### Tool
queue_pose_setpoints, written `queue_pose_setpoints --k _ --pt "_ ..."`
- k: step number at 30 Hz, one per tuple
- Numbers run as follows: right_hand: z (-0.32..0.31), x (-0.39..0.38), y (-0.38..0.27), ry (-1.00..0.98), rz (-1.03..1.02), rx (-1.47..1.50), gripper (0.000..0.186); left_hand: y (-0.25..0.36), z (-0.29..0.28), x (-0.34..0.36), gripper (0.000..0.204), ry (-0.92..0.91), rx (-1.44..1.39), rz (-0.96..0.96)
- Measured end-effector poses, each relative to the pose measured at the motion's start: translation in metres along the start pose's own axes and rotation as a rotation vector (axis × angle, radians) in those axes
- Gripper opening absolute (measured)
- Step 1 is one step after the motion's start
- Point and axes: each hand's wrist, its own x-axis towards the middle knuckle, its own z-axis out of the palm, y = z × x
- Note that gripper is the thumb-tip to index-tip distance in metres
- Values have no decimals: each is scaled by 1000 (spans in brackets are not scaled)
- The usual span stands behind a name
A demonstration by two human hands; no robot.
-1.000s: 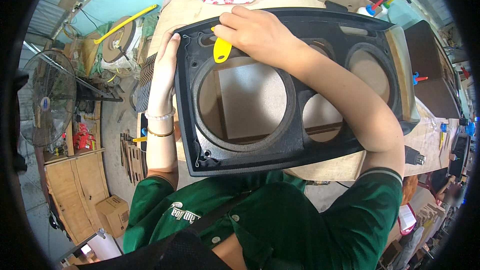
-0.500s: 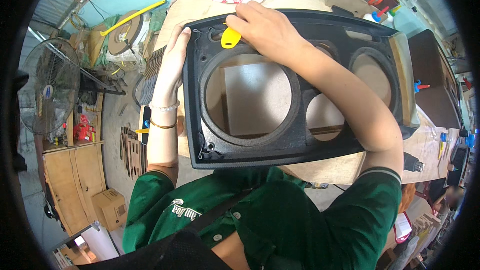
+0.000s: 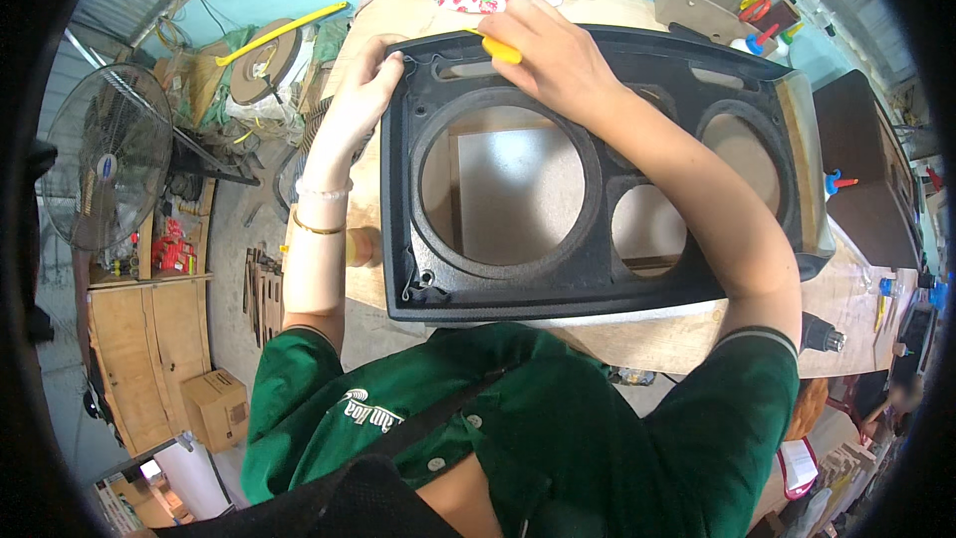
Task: The person applies a carbon fiber wrap to a black plastic dashboard panel. They use a yellow plastic squeegee to smooth the wrap along the edges and around circular cutouts, then briefly use a heat gun to warm the material. The person adjusts the head-mounted camera mid-task before continuing to smooth the wrap.
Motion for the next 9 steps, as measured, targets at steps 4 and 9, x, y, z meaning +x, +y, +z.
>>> queue_pose_setpoints --k 4,9 --pt "1 -4 -2 52 143 40 37 11 2 15 32 174 592 655" --pt "1 -6 -1 29 165 -14 37 19 11 37 31 -161 457 317"
